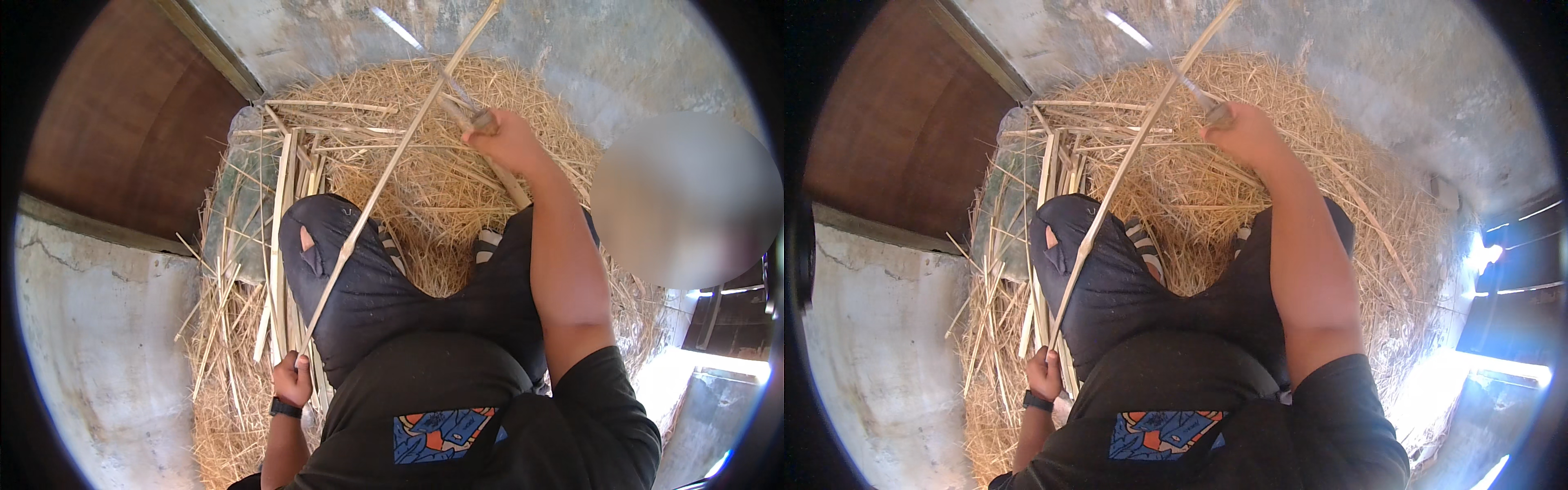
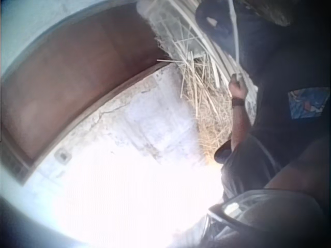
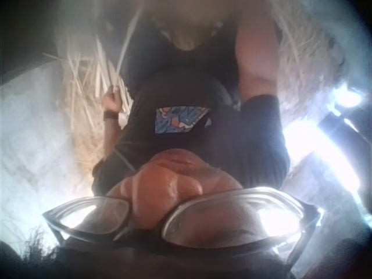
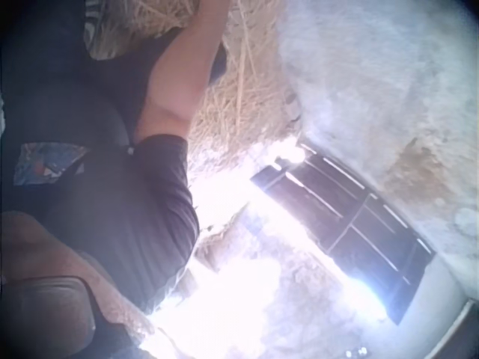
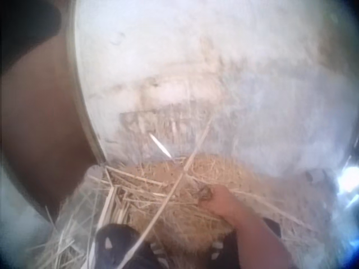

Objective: The person sits on a straw-covered floor and uses a large knife to shave a long bamboo stick. They hold the stick with their left hand and repeatedly strike it with the knife in their right hand to remove the outer layer, creating thin strips of bamboo.

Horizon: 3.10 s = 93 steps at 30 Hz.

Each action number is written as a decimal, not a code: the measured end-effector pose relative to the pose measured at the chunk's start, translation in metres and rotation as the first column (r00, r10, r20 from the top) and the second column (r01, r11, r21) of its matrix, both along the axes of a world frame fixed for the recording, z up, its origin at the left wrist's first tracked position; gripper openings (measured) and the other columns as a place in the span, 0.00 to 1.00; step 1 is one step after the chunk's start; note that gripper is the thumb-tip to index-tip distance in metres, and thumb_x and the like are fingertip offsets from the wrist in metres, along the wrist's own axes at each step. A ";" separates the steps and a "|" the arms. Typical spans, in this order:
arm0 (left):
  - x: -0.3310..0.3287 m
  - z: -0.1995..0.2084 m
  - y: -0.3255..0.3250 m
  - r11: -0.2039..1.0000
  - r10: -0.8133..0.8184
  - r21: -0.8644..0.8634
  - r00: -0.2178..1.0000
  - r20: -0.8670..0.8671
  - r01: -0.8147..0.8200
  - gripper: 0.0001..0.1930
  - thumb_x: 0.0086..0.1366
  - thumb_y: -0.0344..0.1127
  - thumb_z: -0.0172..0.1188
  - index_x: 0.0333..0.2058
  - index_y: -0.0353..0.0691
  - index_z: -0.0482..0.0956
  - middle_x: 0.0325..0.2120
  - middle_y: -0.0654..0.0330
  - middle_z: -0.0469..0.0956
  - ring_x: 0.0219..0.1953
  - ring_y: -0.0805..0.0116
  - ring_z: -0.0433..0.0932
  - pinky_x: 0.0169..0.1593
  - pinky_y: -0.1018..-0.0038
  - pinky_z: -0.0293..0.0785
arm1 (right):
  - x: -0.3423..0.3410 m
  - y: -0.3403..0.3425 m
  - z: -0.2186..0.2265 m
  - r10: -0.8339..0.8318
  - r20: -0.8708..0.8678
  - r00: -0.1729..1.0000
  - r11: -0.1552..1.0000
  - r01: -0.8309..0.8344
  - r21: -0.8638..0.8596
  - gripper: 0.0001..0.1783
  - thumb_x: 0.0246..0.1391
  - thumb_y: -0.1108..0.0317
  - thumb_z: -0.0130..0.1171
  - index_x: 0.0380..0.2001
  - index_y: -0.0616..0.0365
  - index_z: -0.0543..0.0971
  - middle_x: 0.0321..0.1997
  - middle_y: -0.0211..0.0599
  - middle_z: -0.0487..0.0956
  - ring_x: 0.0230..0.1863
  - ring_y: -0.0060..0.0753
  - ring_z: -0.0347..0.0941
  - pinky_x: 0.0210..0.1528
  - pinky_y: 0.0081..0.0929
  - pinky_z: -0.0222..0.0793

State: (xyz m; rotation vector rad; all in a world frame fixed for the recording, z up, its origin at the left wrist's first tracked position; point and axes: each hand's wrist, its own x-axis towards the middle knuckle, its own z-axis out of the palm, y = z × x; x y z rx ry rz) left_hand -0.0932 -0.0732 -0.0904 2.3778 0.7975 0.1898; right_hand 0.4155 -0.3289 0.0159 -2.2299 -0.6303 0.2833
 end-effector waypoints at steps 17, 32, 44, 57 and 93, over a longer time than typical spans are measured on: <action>0.105 0.101 -0.037 0.872 0.013 -0.488 0.996 0.086 0.031 0.17 0.71 0.46 0.62 0.32 0.35 0.77 0.19 0.72 0.69 0.23 0.83 0.63 0.26 0.79 0.60 | -0.066 0.028 0.034 0.532 0.223 0.817 0.845 -0.495 -0.202 0.11 0.53 0.58 0.65 0.36 0.52 0.82 0.25 0.38 0.81 0.34 0.44 0.81 0.40 0.45 0.73; 0.111 0.100 -0.043 0.965 -0.028 -0.260 0.999 0.025 0.033 0.20 0.67 0.48 0.65 0.29 0.35 0.75 0.18 0.65 0.72 0.22 0.77 0.68 0.27 0.75 0.65 | -0.057 0.022 0.019 0.464 0.453 0.761 0.882 -0.442 -0.161 0.11 0.46 0.68 0.65 0.36 0.54 0.82 0.22 0.38 0.80 0.27 0.44 0.80 0.36 0.44 0.74; 0.109 0.107 -0.029 0.960 0.086 0.252 0.983 0.161 -0.125 0.19 0.64 0.45 0.69 0.28 0.34 0.76 0.16 0.57 0.75 0.19 0.67 0.72 0.26 0.68 0.68 | -0.038 0.013 0.022 0.281 0.288 0.916 0.957 -0.290 -0.013 0.10 0.50 0.63 0.67 0.33 0.55 0.80 0.22 0.40 0.79 0.29 0.41 0.78 0.36 0.40 0.73; 0.137 0.126 0.002 0.977 -0.023 0.214 0.981 0.193 -0.019 0.22 0.61 0.48 0.70 0.25 0.34 0.74 0.14 0.54 0.72 0.16 0.59 0.70 0.23 0.66 0.66 | -0.016 0.007 0.002 0.095 0.176 0.980 0.990 -0.111 0.084 0.15 0.54 0.57 0.69 0.35 0.58 0.80 0.24 0.35 0.80 0.28 0.32 0.76 0.34 0.38 0.72; 0.319 0.266 -0.062 0.425 -0.499 0.905 0.826 0.261 -0.030 0.23 0.57 0.57 0.67 0.25 0.41 0.74 0.19 0.58 0.76 0.22 0.56 0.79 0.26 0.64 0.74 | -0.008 0.009 -0.011 -0.048 -0.308 0.950 0.655 0.263 0.708 0.14 0.57 0.60 0.70 0.32 0.52 0.73 0.19 0.24 0.71 0.19 0.19 0.66 0.22 0.22 0.60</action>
